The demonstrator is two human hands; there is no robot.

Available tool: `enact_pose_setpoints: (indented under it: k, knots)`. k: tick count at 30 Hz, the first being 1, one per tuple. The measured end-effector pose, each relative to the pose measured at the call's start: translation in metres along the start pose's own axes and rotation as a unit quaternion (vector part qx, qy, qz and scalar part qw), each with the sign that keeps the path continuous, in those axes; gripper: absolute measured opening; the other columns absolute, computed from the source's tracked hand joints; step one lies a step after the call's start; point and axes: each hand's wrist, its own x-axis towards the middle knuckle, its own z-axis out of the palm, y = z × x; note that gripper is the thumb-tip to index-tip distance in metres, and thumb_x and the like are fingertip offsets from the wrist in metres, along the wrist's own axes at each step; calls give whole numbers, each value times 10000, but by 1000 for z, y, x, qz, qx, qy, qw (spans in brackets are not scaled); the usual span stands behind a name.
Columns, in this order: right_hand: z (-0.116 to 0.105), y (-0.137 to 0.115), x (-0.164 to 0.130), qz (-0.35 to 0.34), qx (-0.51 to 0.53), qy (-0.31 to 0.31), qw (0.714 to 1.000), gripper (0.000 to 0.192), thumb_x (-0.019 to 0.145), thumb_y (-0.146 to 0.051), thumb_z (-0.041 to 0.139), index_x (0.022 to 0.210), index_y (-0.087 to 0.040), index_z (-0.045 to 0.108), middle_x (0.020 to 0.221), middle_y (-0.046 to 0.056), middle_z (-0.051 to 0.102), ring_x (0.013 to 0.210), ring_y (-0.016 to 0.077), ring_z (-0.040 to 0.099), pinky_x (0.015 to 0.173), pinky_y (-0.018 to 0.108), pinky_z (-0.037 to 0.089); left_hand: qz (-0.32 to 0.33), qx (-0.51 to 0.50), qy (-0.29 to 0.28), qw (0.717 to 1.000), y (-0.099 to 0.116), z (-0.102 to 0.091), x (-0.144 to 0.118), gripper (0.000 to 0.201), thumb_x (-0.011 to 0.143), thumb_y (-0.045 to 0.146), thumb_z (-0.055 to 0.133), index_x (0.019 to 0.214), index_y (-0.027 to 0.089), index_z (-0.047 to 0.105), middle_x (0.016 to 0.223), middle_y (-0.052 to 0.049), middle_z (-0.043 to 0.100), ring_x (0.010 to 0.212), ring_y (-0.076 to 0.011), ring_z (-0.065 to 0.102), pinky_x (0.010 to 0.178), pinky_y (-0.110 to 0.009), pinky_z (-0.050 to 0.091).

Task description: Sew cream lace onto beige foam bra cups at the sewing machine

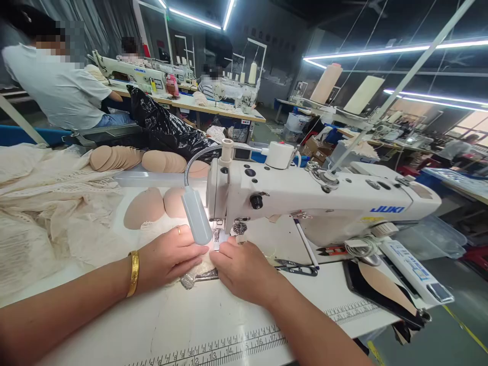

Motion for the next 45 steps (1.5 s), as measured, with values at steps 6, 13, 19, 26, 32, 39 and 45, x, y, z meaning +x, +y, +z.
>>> enact_pose_setpoints:
  k: [6,13,19,26,32,39,45]
  knots:
    - [1,0,1,30,-4,3,1000,195,971,-87,544,1077,-200,662,865,40,634,808,218,509,579,314,297,-2,-11,-20,1000,-6,3,4,256,1061,195,467,1183,201,691,1073,-80,727,893,-258,564,866,-422,457]
    - [1,0,2,36,-11,-1,999,199,980,-96,558,1114,-190,671,903,49,662,827,227,532,582,318,297,-22,-9,-34,999,-6,3,5,274,1061,199,454,1198,206,691,1005,-65,721,889,-262,563,860,-429,447]
    - [5,1,2,55,-21,-3,998,226,972,-85,566,1140,-195,671,907,52,666,827,227,545,567,313,293,-35,-1,-28,999,-7,6,6,268,1079,222,426,1111,211,693,1034,-54,723,898,-256,553,856,-408,414]
    - [5,0,3,73,-30,-8,997,278,959,-38,523,1125,-199,678,933,54,661,851,217,544,554,304,291,-46,-27,-6,999,-13,14,8,307,1093,245,398,958,196,670,1043,-50,738,880,-240,556,860,-407,387]
    - [5,-2,3,69,-40,-8,997,304,905,-27,570,1138,-185,686,917,44,670,814,209,527,553,297,263,-54,-32,-35,997,-11,7,9,327,1102,248,383,936,194,659,1001,-47,720,853,-236,527,869,-415,372]
    - [4,-4,5,87,-46,-32,995,235,914,-31,562,1034,-200,674,899,36,653,842,218,529,573,307,266,-55,-33,-51,997,-11,4,10,260,1092,228,413,999,202,655,1070,-51,719,918,-248,543,906,-417,361]
    - [6,-5,6,92,-48,-25,994,198,929,-35,550,973,-206,640,881,28,621,846,211,533,582,316,279,-48,-9,-41,998,-14,7,8,271,1089,248,411,981,204,655,1028,-59,708,916,-263,534,895,-421,367]
